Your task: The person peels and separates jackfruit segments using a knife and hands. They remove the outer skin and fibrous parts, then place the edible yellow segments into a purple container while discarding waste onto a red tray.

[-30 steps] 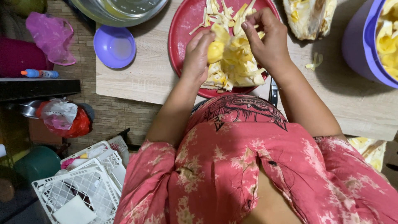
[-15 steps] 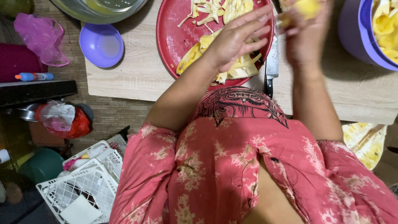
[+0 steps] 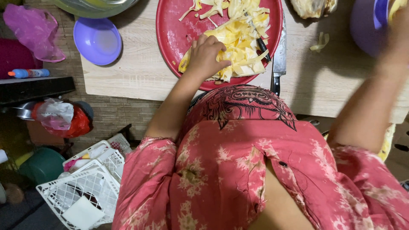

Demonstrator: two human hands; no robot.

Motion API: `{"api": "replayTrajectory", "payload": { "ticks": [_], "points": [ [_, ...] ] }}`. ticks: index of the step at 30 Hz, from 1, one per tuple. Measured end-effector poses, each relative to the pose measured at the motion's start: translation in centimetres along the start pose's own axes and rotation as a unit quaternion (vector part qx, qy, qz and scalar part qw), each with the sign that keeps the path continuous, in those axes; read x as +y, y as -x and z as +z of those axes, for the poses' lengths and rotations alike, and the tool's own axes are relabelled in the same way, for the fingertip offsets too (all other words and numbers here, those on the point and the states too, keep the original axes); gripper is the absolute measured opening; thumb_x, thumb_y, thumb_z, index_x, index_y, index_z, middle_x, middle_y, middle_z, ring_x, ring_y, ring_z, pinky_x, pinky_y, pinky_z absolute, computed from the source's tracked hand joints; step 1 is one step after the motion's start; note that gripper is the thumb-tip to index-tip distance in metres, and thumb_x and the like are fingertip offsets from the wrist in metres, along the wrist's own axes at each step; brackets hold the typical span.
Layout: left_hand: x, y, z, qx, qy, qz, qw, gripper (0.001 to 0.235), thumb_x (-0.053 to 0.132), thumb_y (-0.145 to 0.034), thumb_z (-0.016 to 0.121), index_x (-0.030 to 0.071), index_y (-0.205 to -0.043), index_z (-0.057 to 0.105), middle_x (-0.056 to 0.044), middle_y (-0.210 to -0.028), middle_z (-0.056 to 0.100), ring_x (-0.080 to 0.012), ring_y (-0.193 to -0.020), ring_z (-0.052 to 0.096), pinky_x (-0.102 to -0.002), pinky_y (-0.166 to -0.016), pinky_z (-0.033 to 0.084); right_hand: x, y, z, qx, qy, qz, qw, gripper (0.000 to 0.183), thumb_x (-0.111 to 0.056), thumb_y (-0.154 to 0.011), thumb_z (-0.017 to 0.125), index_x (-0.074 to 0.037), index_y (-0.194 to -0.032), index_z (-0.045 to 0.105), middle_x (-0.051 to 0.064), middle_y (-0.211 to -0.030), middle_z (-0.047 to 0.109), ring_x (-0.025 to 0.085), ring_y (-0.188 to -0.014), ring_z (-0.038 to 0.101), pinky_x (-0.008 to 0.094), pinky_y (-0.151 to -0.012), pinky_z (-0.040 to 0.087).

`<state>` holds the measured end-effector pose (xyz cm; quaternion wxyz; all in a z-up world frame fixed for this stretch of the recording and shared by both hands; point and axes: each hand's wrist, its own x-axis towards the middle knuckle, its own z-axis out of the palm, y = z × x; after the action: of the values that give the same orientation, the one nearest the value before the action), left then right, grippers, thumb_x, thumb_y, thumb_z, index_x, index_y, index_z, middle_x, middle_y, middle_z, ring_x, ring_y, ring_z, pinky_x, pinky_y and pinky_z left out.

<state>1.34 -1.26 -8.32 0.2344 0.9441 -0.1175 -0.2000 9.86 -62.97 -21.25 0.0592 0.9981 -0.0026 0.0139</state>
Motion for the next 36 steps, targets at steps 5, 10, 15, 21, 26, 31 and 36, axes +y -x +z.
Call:
{"api": "replayTrajectory", "payload": {
  "ticks": [5,10,15,21,26,31,36],
  "points": [
    [1.3,-0.5,1.8,0.034,-0.030,0.013,0.999,0.055,0.054,-0.092,0.069,0.021,-0.135,0.063,-0.005,-0.131,0.062,-0.0306,-0.127,0.046,-0.049,-0.106,0.031,-28.8,4.7,-12.0,0.149,-0.443,-0.291,0.835,0.035,0.026,-0.088,0.073,0.001,-0.112,0.075,0.015,-0.110,0.067,0.034,-0.100,0.062,0.040,-0.081,0.052],
    [1.1,-2.3,3.1,0.018,-0.106,0.038,0.993,0.054,0.054,-0.095,0.063,0.034,-0.145,0.056,-0.005,-0.132,0.059,-0.0321,-0.130,0.045,-0.061,-0.111,0.020,-35.4,5.3,-9.9,0.100,-0.240,-0.453,0.853,0.045,0.003,-0.087,0.076,0.000,-0.131,0.070,0.016,-0.117,0.067,0.033,-0.103,0.060,0.044,-0.070,0.059],
    [1.5,-3.0,2.2,-0.092,-0.132,-0.067,0.985,0.081,0.061,-0.095,0.055,0.025,-0.162,0.028,-0.011,-0.155,0.039,-0.0335,-0.144,0.024,-0.052,-0.110,0.024,-35.5,4.2,-8.8,0.082,-0.222,-0.431,0.871,0.034,-0.003,-0.094,0.077,0.001,-0.127,0.070,0.015,-0.109,0.065,0.035,-0.099,0.059,0.047,-0.057,0.057],
    [1.5,-3.1,2.1,-0.083,-0.133,-0.062,0.986,0.089,0.057,-0.095,0.063,0.039,-0.163,0.008,-0.013,-0.155,0.041,-0.0357,-0.145,0.025,-0.059,-0.110,0.024,-36.5,4.6,-8.4,0.141,-0.111,-0.417,0.891,0.043,-0.003,-0.091,0.072,-0.003,-0.132,0.063,0.012,-0.112,0.062,0.030,-0.101,0.061,0.037,-0.061,0.059],
    [1.2,-3.1,2.8,-0.059,-0.152,-0.038,0.986,0.080,0.056,-0.096,0.064,0.039,-0.159,0.018,-0.013,-0.145,0.050,-0.0352,-0.135,0.035,-0.055,-0.104,0.029,-37.4,4.2,-8.4,0.050,-0.072,-0.421,0.903,0.034,-0.003,-0.094,0.063,0.000,-0.128,0.062,0.013,-0.103,0.059,0.033,-0.097,0.061,0.041,-0.053,0.060],
    [2.1,-3.1,1.7,-0.084,-0.137,-0.056,0.985,0.064,0.059,-0.095,0.059,0.035,-0.152,0.044,-0.013,-0.148,0.044,-0.0353,-0.139,0.030,-0.057,-0.106,0.026,-38.7,4.3,-8.3,0.003,-0.131,-0.394,0.910,0.026,-0.007,-0.097,0.057,0.002,-0.120,0.067,0.017,-0.101,0.067,0.037,-0.097,0.061,0.048,-0.061,0.059],
    [2.7,-3.6,1.1,-0.125,-0.141,-0.091,0.978,0.071,0.059,-0.097,0.058,0.034,-0.159,0.033,-0.012,-0.158,0.036,-0.0356,-0.145,0.024,-0.062,-0.115,0.021,-38.6,5.6,-5.9,-0.015,-0.247,-0.328,0.912,0.025,0.008,-0.076,0.066,0.002,-0.100,0.071,0.017,-0.079,0.061,0.039,-0.065,0.059,0.049,-0.060,0.051]
  ]
}}
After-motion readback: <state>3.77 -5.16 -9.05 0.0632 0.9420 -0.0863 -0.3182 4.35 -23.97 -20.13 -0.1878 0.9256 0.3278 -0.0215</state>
